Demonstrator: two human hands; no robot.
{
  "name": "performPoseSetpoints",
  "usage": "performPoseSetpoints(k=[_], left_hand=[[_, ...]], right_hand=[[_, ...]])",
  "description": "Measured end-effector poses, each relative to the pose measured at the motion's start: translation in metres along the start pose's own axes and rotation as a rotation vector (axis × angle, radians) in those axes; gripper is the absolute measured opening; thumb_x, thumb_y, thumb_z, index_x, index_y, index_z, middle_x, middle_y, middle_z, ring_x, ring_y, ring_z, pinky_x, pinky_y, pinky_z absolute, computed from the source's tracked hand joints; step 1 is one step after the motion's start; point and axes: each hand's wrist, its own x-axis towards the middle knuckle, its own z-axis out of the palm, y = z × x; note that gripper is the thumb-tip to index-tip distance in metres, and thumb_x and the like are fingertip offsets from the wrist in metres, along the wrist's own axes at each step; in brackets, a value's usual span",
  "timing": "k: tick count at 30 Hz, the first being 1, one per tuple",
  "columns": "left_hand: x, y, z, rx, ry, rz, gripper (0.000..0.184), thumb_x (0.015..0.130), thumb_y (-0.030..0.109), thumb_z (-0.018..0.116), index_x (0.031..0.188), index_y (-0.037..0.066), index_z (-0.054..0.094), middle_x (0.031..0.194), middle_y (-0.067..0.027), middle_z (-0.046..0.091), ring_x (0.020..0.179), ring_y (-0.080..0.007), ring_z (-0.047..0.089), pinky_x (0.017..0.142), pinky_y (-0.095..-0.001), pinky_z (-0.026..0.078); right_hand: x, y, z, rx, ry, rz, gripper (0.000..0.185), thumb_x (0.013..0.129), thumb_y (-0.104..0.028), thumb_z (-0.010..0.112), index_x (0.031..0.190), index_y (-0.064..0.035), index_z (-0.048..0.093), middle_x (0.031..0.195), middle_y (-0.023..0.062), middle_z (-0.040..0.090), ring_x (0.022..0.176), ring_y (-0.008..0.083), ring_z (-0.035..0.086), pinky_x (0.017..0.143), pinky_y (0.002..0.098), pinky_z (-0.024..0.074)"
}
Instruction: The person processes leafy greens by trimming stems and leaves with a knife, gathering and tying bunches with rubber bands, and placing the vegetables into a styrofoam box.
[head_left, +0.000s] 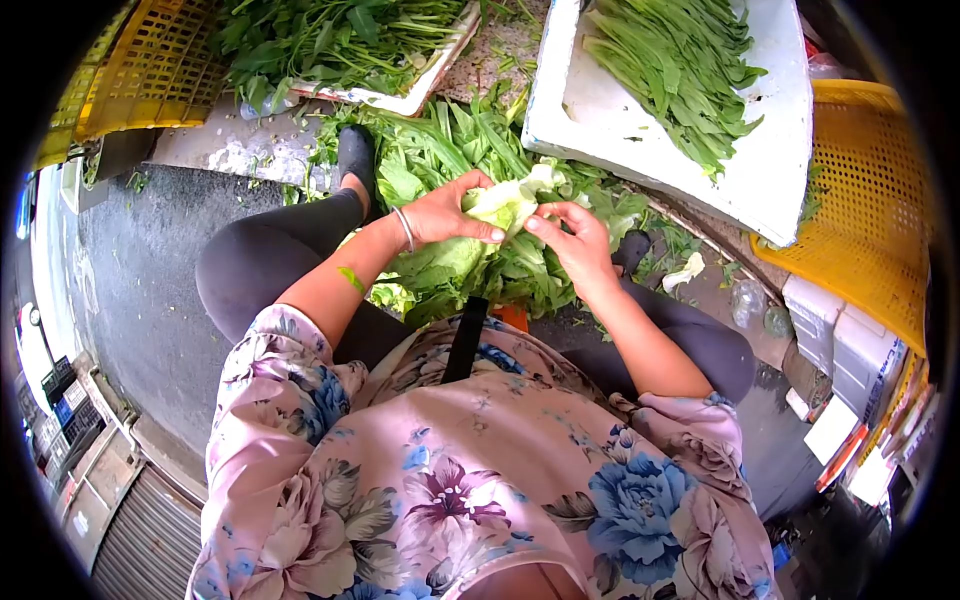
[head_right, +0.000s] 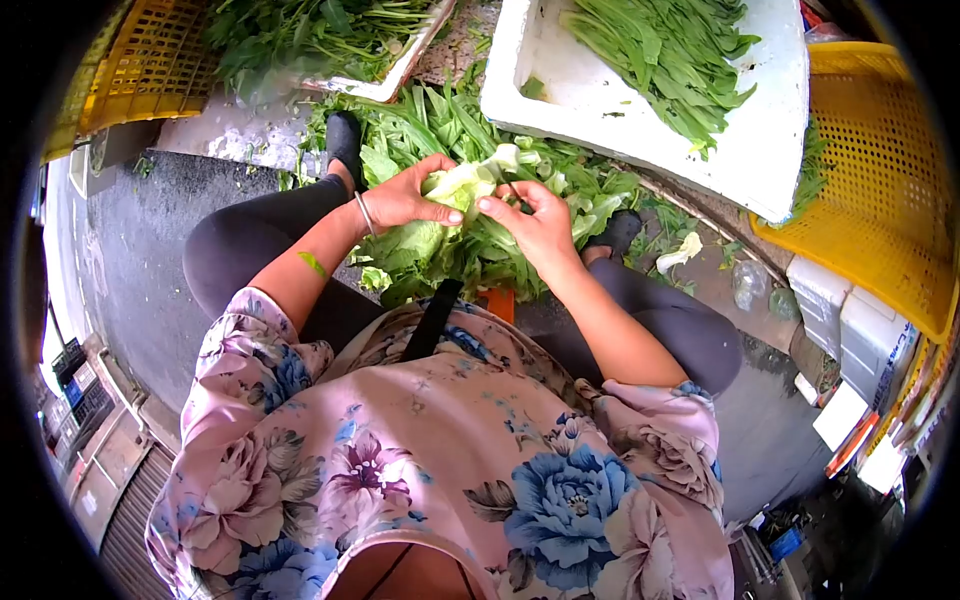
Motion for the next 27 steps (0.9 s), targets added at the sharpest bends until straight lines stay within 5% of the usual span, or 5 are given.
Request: performPoseSetpoints(k=[3, 12, 15, 24, 27], left_hand=[[0.003, -0.001, 0.001, -0.338, -0.161, -0.036, 0.037, 0.074, 0.011, 0.070, 0.103, 0.007, 0.048, 0.093, -0.0007, 0.056, 0.087, -0.0099, 0.053, 0.078, -0.0249, 0.042], [0.016, -0.026, -0.008, -0.295, -0.063, -0.062, 0.016, 0.086, 0.017, 0.057, 0.095, 0.006, 0.053, 0.083, 0.0022, 0.055, 0.078, -0.0074, 0.050, 0.072, -0.0221, 0.040], [0.023, -0.046, -0.012, -0.035, 0.051, -0.104, 0.021, 0.087, 0.021, 0.055, 0.097, 0.004, 0.050, 0.079, 0.0006, 0.051, 0.074, -0.0080, 0.043, 0.067, -0.0236, 0.038], [0.028, -0.047, -0.025, 0.557, 0.340, -0.139, 0.029, 0.082, 0.024, 0.057, 0.099, 0.002, 0.051, 0.093, -0.0116, 0.058, 0.082, -0.0176, 0.053, 0.075, -0.0305, 0.043], [0.013, -0.045, -0.006, 1.586, 0.705, 0.121, 0.045, 0.076, 0.020, 0.059, 0.116, 0.007, 0.044, 0.118, -0.0148, 0.050, 0.102, -0.0282, 0.053, 0.090, -0.0394, 0.038]], right_hand=[[0.007, 0.007, -0.002, -0.035, 0.011, -0.135, 0.021, 0.073, -0.016, 0.071, 0.077, -0.0011, 0.056, 0.074, -0.0011, 0.055, 0.067, 0.0055, 0.048, 0.061, 0.0201, 0.0406], [0.016, 0.008, -0.024, -0.392, 0.148, -0.116, 0.019, 0.067, -0.010, 0.064, 0.075, -0.0014, 0.050, 0.068, 0.0025, 0.056, 0.060, 0.0090, 0.050, 0.055, 0.0236, 0.0409], [0.017, 0.015, -0.027, -0.737, 0.186, 0.000, 0.027, 0.072, -0.022, 0.063, 0.090, -0.0038, 0.055, 0.078, 0.0135, 0.061, 0.068, 0.0250, 0.060, 0.060, 0.0345, 0.0458], [0.016, 0.047, -0.021, -0.644, 0.088, 0.244, 0.066, 0.073, -0.033, 0.068, 0.117, 0.0042, 0.037, 0.088, 0.0189, 0.062, 0.055, 0.0188, 0.063, 0.052, 0.0276, 0.0501], [0.015, 0.048, -0.012, -0.332, 0.130, 0.303, 0.083, 0.066, -0.022, 0.076, 0.125, 0.0019, 0.023, 0.094, 0.0194, 0.059, 0.061, 0.0186, 0.063, 0.052, 0.0276, 0.0513]])
